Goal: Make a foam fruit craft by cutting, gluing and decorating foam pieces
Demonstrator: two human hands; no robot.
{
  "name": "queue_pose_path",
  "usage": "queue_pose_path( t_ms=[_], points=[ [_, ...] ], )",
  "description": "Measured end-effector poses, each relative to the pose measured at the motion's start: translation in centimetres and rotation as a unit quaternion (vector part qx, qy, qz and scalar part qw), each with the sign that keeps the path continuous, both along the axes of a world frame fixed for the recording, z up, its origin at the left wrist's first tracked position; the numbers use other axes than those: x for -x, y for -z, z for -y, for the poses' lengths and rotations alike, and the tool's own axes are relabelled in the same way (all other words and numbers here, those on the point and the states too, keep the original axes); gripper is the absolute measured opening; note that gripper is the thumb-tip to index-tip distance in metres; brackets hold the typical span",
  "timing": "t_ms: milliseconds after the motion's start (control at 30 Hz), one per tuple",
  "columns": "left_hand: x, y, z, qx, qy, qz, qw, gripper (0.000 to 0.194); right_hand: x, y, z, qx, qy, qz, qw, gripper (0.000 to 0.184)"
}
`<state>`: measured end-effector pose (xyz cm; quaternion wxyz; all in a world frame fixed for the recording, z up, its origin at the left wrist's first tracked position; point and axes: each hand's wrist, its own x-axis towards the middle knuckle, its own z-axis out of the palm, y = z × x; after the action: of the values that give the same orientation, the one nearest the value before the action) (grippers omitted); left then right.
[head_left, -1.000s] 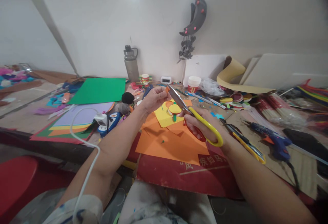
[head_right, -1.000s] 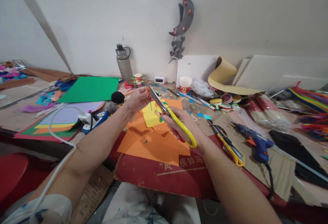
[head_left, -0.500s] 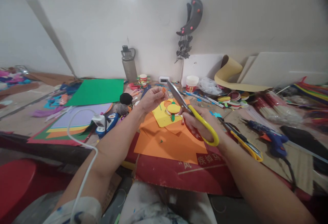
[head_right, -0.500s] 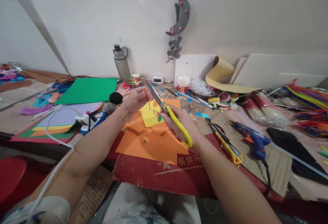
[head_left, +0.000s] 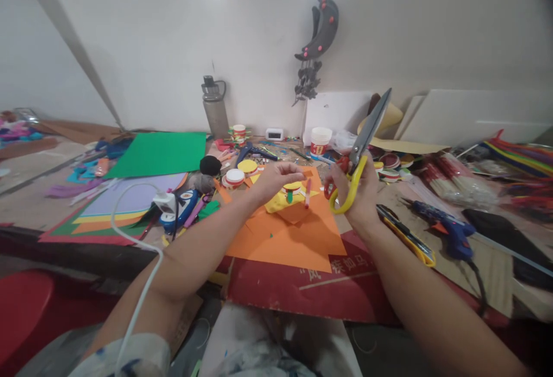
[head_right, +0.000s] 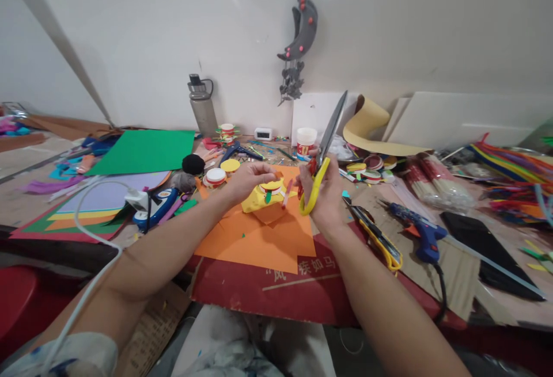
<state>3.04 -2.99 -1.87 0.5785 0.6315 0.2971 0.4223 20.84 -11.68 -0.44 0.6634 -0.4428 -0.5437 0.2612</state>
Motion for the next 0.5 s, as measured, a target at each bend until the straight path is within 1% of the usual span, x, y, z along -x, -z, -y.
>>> queue_pose_path(
  t_ms=[67,133,300,500],
  points=[
    [-0.5,0.4,0.6,-0.006,-0.005,-0.005,1.000,0.043,-0.1,0.5,-0.2,-0.010,-0.007,0.006,1.000,0.053],
    [-0.8,0.6,1.0,-0.012,0.003,-0.010,1.000,0.042,-0.2,0.9,-0.5,-0.007,-0.020,0.016,1.000,0.057],
    [-0.8,0.7,1.0,-0.002,0.017,-0.013,1.000,0.044,-0.5,1.7,-1.1,0.020,-0.029,0.050,0.998,0.049],
    [-1.2,1.0,1.1,0.000,0.031,-0.019,0.999,0.036,-0.5,2.4,-1.5,0.045,-0.063,0.101,0.992,0.050]
  ],
)
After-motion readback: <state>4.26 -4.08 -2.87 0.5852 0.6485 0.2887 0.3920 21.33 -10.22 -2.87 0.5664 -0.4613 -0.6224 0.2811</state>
